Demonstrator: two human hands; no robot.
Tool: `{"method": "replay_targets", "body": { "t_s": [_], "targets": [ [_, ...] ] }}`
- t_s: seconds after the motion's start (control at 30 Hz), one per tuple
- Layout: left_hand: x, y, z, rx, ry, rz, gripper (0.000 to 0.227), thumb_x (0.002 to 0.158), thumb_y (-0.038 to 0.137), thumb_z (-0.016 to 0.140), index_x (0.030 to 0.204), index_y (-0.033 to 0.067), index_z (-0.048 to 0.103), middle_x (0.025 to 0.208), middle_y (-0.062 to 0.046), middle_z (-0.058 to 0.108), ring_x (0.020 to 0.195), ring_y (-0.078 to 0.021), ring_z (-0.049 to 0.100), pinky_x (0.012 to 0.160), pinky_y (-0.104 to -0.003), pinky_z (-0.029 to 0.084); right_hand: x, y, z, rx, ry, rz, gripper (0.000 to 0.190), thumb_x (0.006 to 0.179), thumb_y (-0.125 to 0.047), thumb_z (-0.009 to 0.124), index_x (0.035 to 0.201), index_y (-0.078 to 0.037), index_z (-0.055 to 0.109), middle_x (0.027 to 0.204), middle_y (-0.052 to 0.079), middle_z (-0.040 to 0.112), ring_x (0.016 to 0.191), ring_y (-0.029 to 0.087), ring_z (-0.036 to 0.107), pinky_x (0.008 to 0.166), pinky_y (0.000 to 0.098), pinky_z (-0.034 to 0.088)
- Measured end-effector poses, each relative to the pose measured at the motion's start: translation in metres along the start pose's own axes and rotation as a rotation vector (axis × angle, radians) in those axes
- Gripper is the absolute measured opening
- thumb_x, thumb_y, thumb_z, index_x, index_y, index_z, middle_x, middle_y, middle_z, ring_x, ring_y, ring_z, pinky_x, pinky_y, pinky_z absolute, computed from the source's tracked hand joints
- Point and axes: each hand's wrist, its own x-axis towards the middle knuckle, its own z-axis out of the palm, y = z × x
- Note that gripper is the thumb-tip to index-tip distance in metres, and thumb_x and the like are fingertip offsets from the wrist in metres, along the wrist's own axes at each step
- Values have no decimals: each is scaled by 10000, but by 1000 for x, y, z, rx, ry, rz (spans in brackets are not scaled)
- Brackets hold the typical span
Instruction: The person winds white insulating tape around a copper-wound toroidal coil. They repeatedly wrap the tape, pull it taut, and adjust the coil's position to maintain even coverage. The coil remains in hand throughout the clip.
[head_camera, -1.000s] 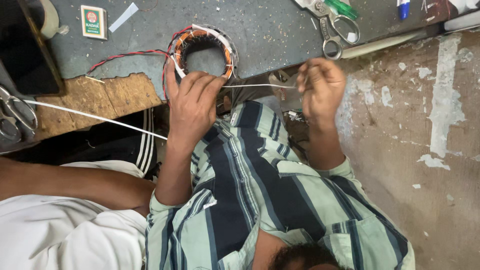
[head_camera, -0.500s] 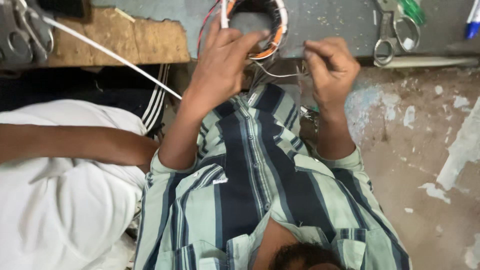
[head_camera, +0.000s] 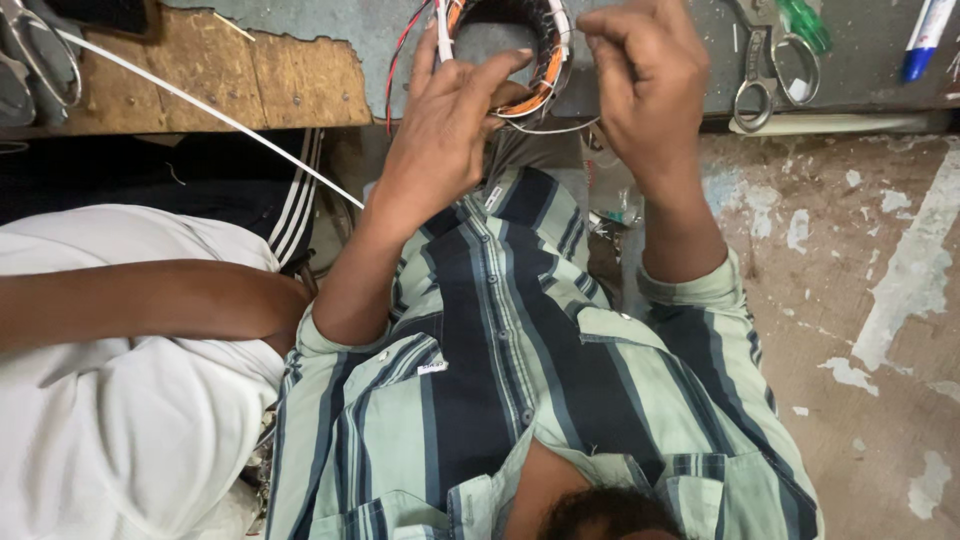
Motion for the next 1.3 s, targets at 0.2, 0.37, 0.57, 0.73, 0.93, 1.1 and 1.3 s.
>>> {"method": "replay_targets", "body": {
  "t_s": [0.2, 0.37, 0.57, 0.73, 0.93, 1.1, 1.3],
  "targets": [
    [0, 2, -1, -13, 38, 24, 658, 960, -67, 699, 1538, 119, 445, 1144, 19, 755, 1156, -198, 643, 1328, -560, 147, 15, -14, -6, -155, -58, -128, 215, 981, 126, 678, 1145, -8, 715, 1115, 135, 694, 997, 318, 704, 839, 390, 551],
    [5, 10, -5, 41, 4, -22, 689, 918, -94, 659, 1540, 102, 438, 1131, -26, 736, 1153, -244, 623, 1330, -564, 188, 8, -13, -13, -288, -330, -286, 268, 931, 28, 685, 1166, -92, 730, 1089, 75, 688, 1022, 284, 693, 860, 388, 565],
    [10, 14, -10, 53, -81, -42, 735, 871, -45, 683, 1544, 173, 486, 871, -28, 626, 971, -244, 605, 1284, -621, 176, -15, 0, -14, -249, -408, -339, 278, 863, -54, 742, 1116, -166, 766, 1016, 32, 670, 908, 249, 673, 735, 373, 548],
    [9, 17, -8, 45, -69, -64, 752, 901, -96, 637, 1582, 171, 459, 915, -20, 639, 1004, -232, 618, 1309, -607, 171, -24, 9, 4, -194, -246, -388, 145, 883, -123, 795, 1017, -136, 742, 1002, 61, 630, 877, 256, 643, 708, 394, 509],
    [8, 16, -7, 69, -66, -70, 735, 908, -101, 630, 1575, 164, 469, 961, -13, 670, 1005, -227, 625, 1303, -595, 186, -23, 12, 6, -215, -297, -469, 103, 921, -106, 753, 1021, -113, 727, 1120, 58, 667, 889, 236, 616, 753, 379, 507],
    [10, 15, -6, 86, -72, -82, 696, 880, -60, 698, 1501, 203, 526, 862, -16, 646, 971, -224, 627, 1307, -582, 198, -31, 26, 7, -150, -267, -483, 164, 930, -120, 757, 1092, -136, 768, 1085, 34, 665, 861, 221, 631, 720, 368, 511],
    [12, 18, -9, 58, -79, -78, 709, 874, -89, 665, 1531, 109, 486, 1132, 3, 751, 1047, -245, 634, 1287, -580, 201, -17, 20, 16, -141, -194, -512, 109, 908, -110, 735, 1014, -127, 751, 1022, 77, 636, 837, 276, 637, 707, 414, 506]
  ]
}}
